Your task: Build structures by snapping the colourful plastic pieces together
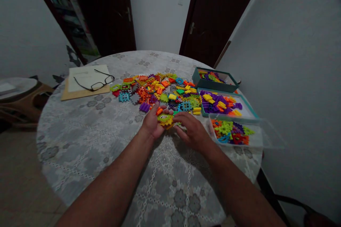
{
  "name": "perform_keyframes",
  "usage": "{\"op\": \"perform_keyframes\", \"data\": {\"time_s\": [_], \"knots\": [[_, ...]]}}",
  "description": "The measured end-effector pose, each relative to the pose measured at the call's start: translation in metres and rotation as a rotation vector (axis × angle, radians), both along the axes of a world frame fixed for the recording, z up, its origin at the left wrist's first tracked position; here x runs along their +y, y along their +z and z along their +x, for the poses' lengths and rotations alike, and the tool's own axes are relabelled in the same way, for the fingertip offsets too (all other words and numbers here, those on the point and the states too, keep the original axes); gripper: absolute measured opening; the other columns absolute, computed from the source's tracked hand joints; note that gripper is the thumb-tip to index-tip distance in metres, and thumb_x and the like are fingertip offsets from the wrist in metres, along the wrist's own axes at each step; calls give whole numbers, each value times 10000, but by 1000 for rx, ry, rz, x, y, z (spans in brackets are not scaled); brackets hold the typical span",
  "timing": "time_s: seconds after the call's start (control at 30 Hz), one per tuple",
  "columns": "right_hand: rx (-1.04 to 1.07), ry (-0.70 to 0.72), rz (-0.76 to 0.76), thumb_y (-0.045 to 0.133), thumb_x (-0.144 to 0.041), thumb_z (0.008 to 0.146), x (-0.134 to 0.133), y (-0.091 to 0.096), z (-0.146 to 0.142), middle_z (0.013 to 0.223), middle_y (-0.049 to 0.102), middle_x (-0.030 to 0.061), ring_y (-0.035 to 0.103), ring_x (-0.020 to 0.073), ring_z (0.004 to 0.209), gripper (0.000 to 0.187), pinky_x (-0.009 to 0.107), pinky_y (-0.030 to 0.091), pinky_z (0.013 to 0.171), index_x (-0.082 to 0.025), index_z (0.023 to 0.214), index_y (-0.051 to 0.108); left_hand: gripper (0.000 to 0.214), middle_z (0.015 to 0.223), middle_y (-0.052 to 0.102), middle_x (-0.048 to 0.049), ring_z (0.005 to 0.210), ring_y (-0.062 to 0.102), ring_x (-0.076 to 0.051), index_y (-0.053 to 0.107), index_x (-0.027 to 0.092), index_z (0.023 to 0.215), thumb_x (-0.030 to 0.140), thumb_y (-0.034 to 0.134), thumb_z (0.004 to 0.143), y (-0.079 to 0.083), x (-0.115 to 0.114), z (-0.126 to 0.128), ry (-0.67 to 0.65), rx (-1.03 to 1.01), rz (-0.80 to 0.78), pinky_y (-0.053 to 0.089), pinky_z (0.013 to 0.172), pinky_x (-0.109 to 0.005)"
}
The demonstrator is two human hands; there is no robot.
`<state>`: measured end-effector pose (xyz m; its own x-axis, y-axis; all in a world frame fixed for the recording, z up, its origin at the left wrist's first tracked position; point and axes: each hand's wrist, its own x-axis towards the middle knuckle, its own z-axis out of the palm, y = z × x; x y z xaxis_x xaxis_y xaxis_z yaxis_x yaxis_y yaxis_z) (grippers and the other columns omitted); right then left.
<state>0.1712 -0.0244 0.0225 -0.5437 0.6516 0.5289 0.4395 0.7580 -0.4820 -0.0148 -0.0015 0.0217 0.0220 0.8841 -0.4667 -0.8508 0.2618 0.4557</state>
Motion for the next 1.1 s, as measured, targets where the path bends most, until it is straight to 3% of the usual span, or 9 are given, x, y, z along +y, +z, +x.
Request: {"op": "perform_keyframes", "data": {"time_s": [0.23,0.43,0.67,0.8,0.97,1.1], "knots": [[-36,-21,28,586,-139,1025,2,-14,-15,1242,671,128,678,272,1200,206,480,622,1005,-249,1181,665,396,681,655,-51,606,690,-190,678,137,887,463,561,1078,0,-1,2,-30,17,30,592,599,-307],[23,32,40,556,-169,1039,2,-11,-12,1197,713,128,695,265,1165,181,444,611,983,-240,1166,663,404,635,627,-30,543,656,-167,675,135,893,451,526,1096,3,-1,0,-78,27,22,573,541,-276],[225,-119,-291,571,-292,1045,-6,8,-9,1013,761,41,714,195,861,193,320,576,782,-245,1205,669,297,655,639,-17,529,650,-148,696,132,924,405,652,1033,-3,2,0,-28,173,55,529,472,-229],[213,-115,-448,579,-312,1029,-2,17,0,882,712,-9,674,162,742,157,270,535,673,-247,1140,670,261,672,636,-18,526,645,-148,693,138,932,375,639,1028,-6,2,-2,-26,185,60,506,423,-217],[105,-182,-565,600,-303,974,30,34,31,772,667,-30,637,139,621,124,243,496,574,-218,989,689,50,719,653,-21,664,717,-178,706,149,946,188,728,924,-8,2,-4,-7,260,50,655,579,-301],[180,-371,-544,646,-314,899,90,51,62,704,663,-27,621,142,568,148,244,488,534,-192,961,699,151,745,686,-35,677,714,-174,730,158,1011,111,729,867,-9,0,-3,-41,328,126,657,592,-292]]}}
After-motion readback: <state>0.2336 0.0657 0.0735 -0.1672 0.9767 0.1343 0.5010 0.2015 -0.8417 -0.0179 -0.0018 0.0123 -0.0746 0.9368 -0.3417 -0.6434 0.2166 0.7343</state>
